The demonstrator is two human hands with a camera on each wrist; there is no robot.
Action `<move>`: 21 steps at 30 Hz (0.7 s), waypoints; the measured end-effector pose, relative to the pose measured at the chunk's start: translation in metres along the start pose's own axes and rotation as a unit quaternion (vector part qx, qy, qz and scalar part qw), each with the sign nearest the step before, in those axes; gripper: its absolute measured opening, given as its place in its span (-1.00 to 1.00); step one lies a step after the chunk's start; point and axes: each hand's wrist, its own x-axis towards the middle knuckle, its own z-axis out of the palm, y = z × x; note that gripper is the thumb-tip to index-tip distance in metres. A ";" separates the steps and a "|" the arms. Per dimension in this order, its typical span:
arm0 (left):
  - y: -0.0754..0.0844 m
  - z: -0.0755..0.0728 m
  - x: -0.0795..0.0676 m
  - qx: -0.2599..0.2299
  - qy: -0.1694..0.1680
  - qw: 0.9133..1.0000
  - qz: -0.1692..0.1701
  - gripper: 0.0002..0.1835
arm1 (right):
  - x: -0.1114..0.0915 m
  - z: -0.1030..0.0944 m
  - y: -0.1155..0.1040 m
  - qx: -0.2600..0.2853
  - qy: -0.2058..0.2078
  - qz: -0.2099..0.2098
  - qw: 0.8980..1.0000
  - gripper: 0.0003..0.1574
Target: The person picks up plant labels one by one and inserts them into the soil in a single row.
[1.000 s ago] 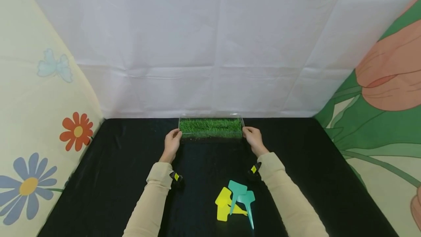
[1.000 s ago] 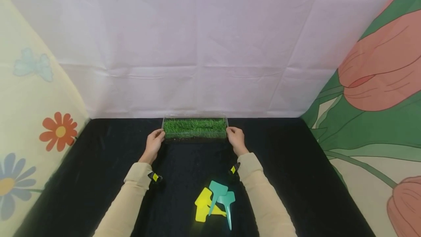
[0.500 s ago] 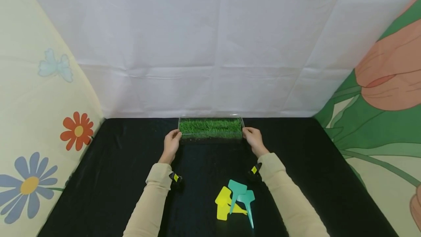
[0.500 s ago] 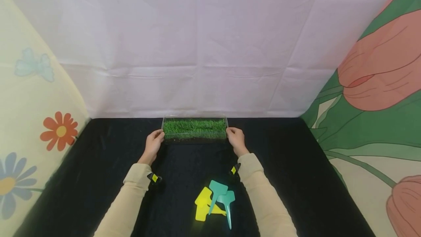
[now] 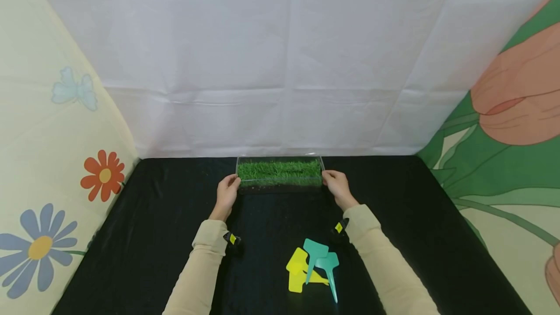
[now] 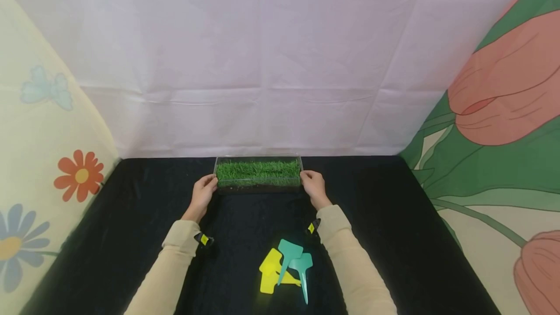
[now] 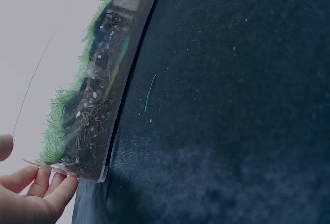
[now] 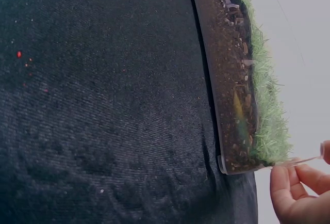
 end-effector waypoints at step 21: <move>-0.001 -0.001 -0.007 -0.004 0.002 1.000 0.007 -0.58 | -0.004 0.000 0.003 -0.006 0.006 -0.003 1.000 -0.50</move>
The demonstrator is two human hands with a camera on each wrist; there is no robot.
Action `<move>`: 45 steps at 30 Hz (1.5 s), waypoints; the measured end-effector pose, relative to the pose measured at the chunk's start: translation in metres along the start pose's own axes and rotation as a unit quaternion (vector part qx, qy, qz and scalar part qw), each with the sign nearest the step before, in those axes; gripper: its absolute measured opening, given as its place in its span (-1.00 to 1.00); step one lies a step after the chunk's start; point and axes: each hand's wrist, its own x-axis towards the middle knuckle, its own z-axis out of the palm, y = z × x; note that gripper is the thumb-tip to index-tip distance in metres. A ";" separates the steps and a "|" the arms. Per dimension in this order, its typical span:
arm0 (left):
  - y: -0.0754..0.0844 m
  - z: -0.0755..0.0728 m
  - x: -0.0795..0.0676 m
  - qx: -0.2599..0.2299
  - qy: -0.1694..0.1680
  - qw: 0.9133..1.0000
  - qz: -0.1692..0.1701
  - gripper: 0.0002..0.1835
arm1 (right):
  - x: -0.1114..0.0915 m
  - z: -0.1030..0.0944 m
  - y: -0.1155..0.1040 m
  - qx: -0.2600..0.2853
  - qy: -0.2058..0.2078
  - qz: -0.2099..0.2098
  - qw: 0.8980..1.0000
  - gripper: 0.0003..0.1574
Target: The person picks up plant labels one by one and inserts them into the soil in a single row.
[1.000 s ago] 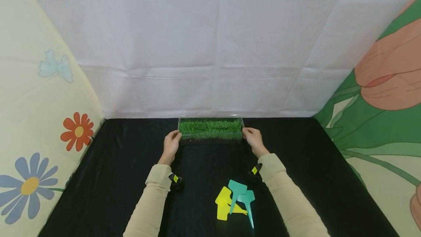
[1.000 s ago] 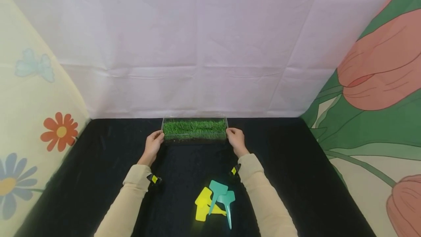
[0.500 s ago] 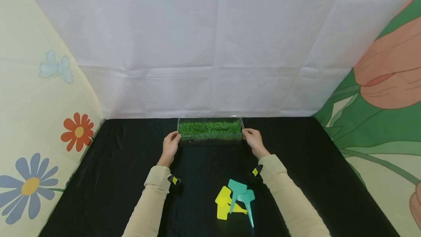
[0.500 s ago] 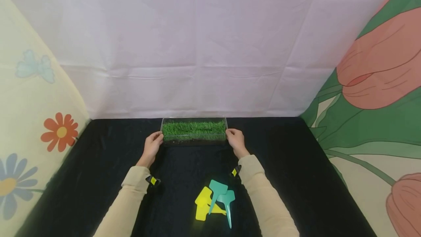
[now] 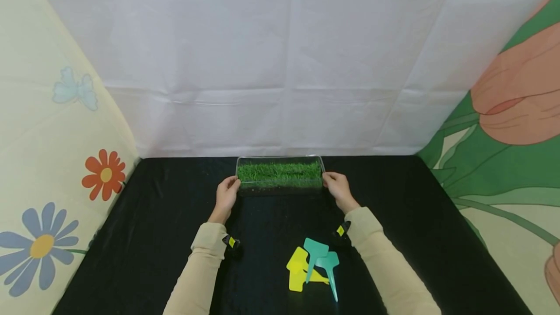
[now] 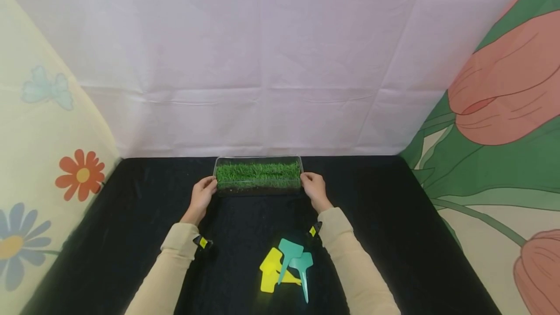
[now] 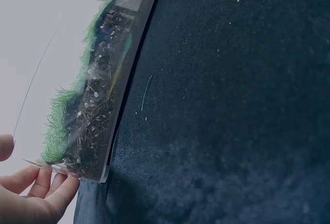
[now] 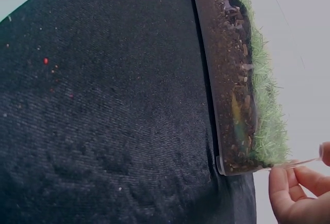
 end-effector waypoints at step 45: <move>0.002 0.000 -0.006 -0.005 0.015 1.000 -0.001 -0.59 | -0.008 -0.004 -0.009 -0.009 -0.008 -0.001 1.000 -0.51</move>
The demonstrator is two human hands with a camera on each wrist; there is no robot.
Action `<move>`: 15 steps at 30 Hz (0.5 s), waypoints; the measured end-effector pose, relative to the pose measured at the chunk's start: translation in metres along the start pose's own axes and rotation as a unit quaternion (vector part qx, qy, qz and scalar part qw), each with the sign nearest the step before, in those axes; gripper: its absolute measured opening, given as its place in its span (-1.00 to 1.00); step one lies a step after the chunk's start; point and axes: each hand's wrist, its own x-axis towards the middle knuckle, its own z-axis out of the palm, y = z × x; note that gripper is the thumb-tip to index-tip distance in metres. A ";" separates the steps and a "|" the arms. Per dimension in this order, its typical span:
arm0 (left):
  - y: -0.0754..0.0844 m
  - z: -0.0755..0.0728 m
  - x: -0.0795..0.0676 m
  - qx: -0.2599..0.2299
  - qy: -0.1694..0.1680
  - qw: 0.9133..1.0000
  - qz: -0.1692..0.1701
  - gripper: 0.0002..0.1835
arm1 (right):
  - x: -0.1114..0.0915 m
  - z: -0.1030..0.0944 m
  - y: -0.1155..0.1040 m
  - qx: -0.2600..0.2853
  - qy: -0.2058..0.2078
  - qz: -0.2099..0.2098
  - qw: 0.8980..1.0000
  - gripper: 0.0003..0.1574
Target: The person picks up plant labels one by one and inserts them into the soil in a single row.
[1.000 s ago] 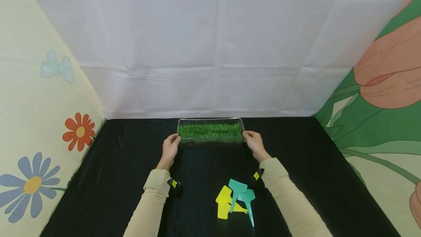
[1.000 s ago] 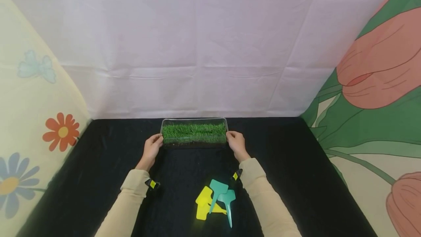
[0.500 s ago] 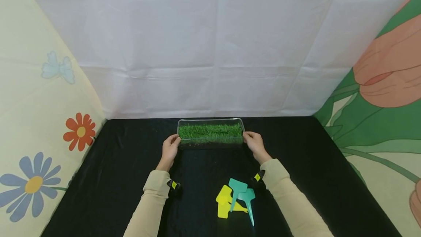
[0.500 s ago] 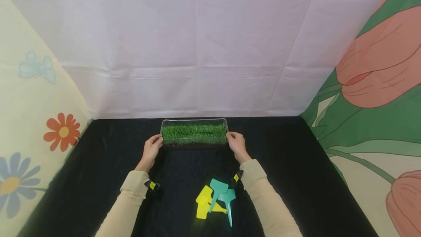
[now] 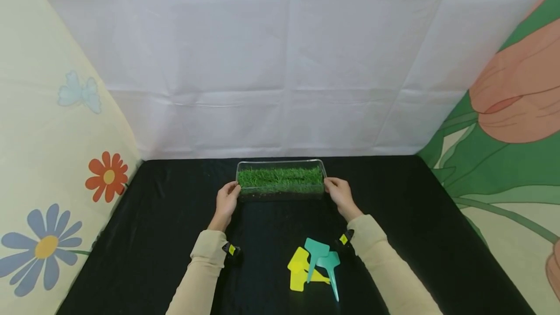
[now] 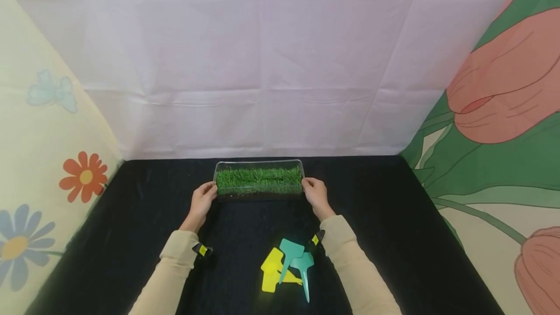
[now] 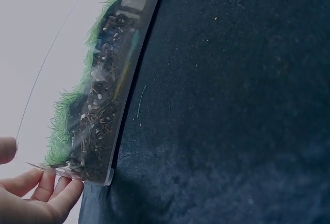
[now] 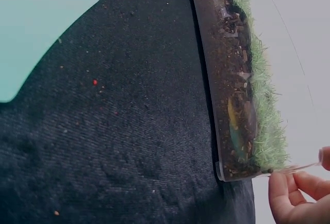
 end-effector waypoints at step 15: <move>0.001 0.000 -0.003 0.007 0.003 1.000 0.008 -0.61 | -0.001 -0.001 0.001 -0.013 0.006 -0.007 1.000 -0.54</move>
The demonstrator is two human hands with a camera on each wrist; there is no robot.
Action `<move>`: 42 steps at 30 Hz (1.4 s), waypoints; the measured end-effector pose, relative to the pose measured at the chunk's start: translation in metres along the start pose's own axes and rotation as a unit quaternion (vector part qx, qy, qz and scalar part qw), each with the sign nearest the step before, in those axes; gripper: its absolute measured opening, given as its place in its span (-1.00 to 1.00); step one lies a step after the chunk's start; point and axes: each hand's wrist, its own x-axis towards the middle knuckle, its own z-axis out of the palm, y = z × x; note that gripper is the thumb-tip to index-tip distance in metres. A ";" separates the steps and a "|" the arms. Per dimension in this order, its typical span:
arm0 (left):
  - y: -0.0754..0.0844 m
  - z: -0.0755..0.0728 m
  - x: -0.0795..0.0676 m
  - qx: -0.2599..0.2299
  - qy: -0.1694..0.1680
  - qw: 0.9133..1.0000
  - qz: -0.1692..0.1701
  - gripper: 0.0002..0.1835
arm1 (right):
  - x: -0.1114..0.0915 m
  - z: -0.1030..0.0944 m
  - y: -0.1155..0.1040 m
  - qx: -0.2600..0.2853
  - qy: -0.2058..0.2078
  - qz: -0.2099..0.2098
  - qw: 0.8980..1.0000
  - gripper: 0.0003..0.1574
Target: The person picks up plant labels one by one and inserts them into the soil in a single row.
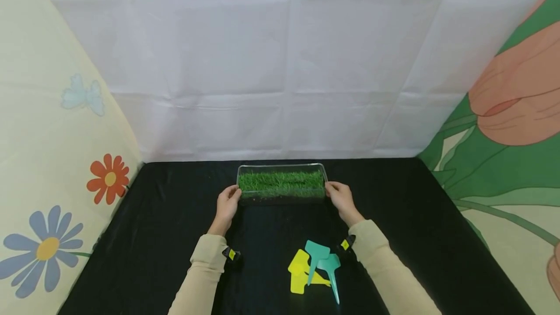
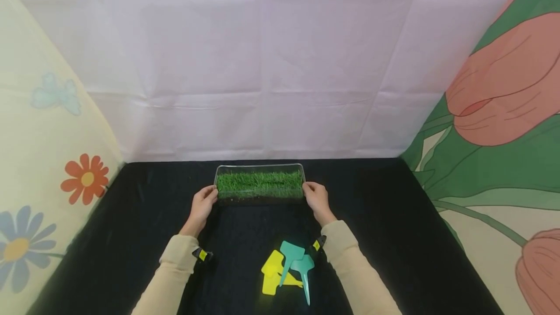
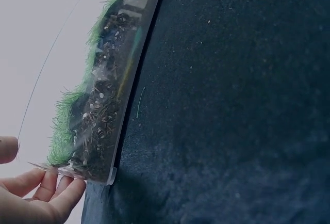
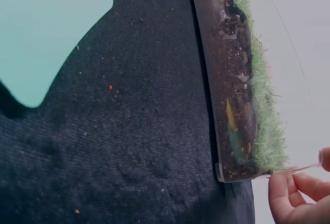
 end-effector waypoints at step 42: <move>0.002 -0.001 -0.006 -0.008 0.005 1.000 -0.003 -0.61 | -0.006 -0.003 -0.008 -0.012 0.003 -0.016 1.000 -0.56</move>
